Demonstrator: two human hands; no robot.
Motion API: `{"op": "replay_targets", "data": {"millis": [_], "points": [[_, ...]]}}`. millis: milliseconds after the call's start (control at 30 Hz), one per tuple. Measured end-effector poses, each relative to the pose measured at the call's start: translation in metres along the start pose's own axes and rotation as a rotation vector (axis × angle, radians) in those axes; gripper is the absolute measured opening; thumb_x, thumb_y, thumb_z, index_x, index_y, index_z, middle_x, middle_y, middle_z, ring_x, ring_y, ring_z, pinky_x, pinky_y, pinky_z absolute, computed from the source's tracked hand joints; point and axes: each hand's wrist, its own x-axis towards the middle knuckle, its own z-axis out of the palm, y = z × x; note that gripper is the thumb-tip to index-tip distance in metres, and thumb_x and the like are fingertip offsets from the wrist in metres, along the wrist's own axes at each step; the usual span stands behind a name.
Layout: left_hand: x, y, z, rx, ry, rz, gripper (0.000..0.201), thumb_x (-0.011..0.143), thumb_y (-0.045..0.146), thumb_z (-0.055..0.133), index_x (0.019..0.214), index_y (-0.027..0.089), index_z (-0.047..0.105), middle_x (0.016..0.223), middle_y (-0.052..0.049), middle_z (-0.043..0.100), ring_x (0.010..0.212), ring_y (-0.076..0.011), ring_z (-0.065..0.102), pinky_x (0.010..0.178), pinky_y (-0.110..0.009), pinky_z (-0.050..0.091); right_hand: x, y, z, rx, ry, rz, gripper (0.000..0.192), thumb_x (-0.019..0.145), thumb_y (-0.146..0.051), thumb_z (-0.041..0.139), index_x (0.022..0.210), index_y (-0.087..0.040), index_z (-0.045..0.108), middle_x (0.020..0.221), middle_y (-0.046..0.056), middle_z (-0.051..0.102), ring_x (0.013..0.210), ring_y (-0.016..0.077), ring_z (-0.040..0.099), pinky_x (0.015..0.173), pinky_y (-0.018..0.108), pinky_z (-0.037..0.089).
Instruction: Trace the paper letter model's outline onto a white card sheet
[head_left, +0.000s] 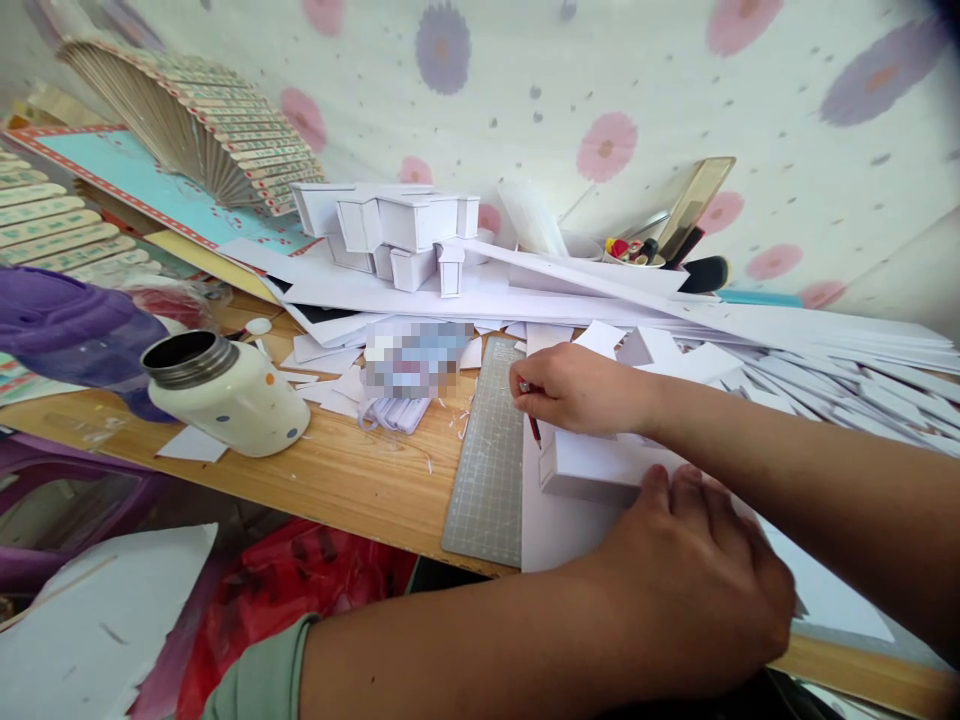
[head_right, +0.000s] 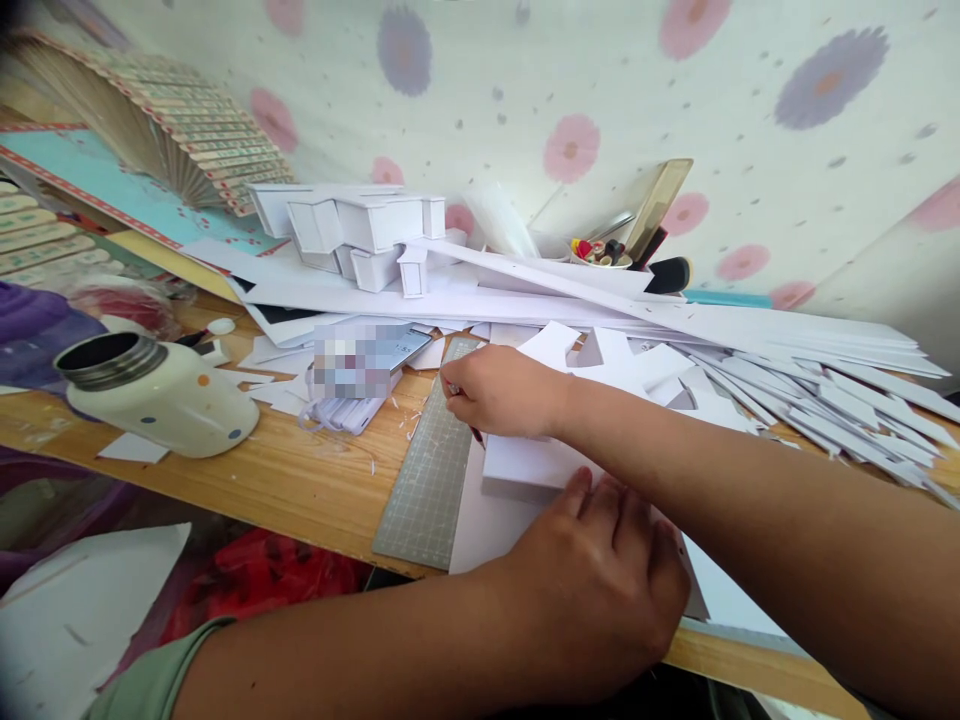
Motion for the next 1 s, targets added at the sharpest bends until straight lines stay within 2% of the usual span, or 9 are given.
{"op": "replay_targets", "data": {"millis": [133, 400, 500, 600, 667, 733, 833, 933, 1000], "points": [[0.002, 0.0, 0.001, -0.008, 0.011, -0.018, 0.031, 0.089, 0.016, 0.042, 0.106, 0.006, 0.065, 0.109, -0.019, 0.066, 0.101, -0.0351, 0.062, 0.086, -0.049, 0.046, -0.004, -0.001, 0.002, 0.055, 0.033, 0.032, 0.013, 0.083, -0.02, 0.049, 0.071, -0.017, 0.055, 0.062, -0.001, 0.055, 0.058, 0.0116, 0.046, 0.056, 0.023, 0.03], [0.004, 0.001, 0.001, -0.137, -0.022, -0.043, 0.025, 0.087, 0.015, 0.041, 0.095, 0.009, 0.064, 0.094, -0.015, 0.067, 0.089, -0.0325, 0.064, 0.084, -0.049, 0.047, -0.006, -0.003, 0.01, 0.053, 0.004, 0.047, 0.012, 0.082, -0.019, 0.049, 0.073, -0.016, 0.057, 0.064, 0.0, 0.058, 0.057, 0.0113, 0.046, 0.055, 0.023, 0.03], [0.005, 0.0, -0.001, -0.17, -0.084, -0.031, 0.028, 0.088, 0.019, 0.04, 0.1, 0.006, 0.062, 0.097, -0.017, 0.066, 0.09, -0.0332, 0.063, 0.084, -0.05, 0.047, -0.006, -0.001, 0.009, 0.044, 0.032, 0.039, 0.012, 0.081, -0.017, 0.05, 0.072, -0.016, 0.057, 0.063, 0.0, 0.059, 0.057, 0.012, 0.047, 0.056, 0.023, 0.03], [0.006, -0.002, -0.006, -0.215, -0.214, -0.014, 0.039, 0.086, 0.028, 0.045, 0.113, 0.002, 0.058, 0.109, -0.022, 0.062, 0.102, -0.0365, 0.059, 0.088, -0.05, 0.046, -0.012, 0.001, 0.001, 0.054, 0.083, 0.041, 0.012, 0.082, -0.017, 0.05, 0.072, -0.017, 0.057, 0.062, -0.001, 0.057, 0.058, 0.0119, 0.047, 0.057, 0.024, 0.032], [0.009, -0.005, -0.01, -0.255, -0.287, -0.014, 0.05, 0.084, 0.037, 0.05, 0.119, 0.001, 0.053, 0.119, -0.025, 0.057, 0.112, -0.0381, 0.054, 0.091, -0.049, 0.044, -0.023, -0.001, -0.008, 0.145, 0.175, 0.041, 0.011, 0.083, -0.021, 0.051, 0.075, -0.017, 0.057, 0.063, -0.001, 0.056, 0.059, 0.012, 0.047, 0.057, 0.024, 0.034], [0.015, -0.012, -0.015, -0.309, -0.357, -0.006, 0.057, 0.081, 0.044, 0.055, 0.119, 0.002, 0.053, 0.123, -0.025, 0.055, 0.113, -0.0371, 0.052, 0.088, -0.046, 0.046, -0.042, -0.004, -0.018, 0.319, 0.329, 0.024, 0.012, 0.084, -0.026, 0.054, 0.077, -0.017, 0.058, 0.066, -0.001, 0.056, 0.06, 0.0125, 0.048, 0.058, 0.026, 0.037], [0.033, -0.029, -0.025, -0.413, -0.536, 0.041, 0.04, 0.081, 0.037, 0.053, 0.11, 0.01, 0.06, 0.113, -0.017, 0.062, 0.096, -0.0295, 0.06, 0.069, -0.039, 0.049, -0.084, -0.012, -0.025, 0.535, 0.649, 0.022, 0.013, 0.085, -0.031, 0.059, 0.076, -0.022, 0.058, 0.069, -0.001, 0.056, 0.062, 0.0143, 0.05, 0.058, 0.029, 0.04], [0.057, -0.052, -0.031, -0.501, -0.805, 0.155, 0.023, 0.079, 0.024, 0.049, 0.093, 0.019, 0.067, 0.095, -0.007, 0.068, 0.072, -0.0231, 0.06, 0.057, -0.035, 0.045, -0.139, -0.02, -0.02, 0.536, 1.0, 0.112, 0.009, 0.085, -0.03, 0.058, 0.078, -0.029, 0.061, 0.076, 0.002, 0.057, 0.067, 0.0182, 0.052, 0.06, 0.035, 0.042], [0.071, -0.068, -0.029, -0.523, -0.927, 0.207, 0.026, 0.079, 0.02, 0.049, 0.096, 0.022, 0.069, 0.098, -0.005, 0.069, 0.081, -0.0249, 0.06, 0.064, -0.037, 0.044, -0.179, -0.023, -0.01, 0.417, 1.125, 0.201, 0.016, 0.088, -0.026, 0.049, 0.083, -0.034, 0.061, 0.079, 0.004, 0.058, 0.072, 0.022, 0.057, 0.062, 0.039, 0.044]]}}
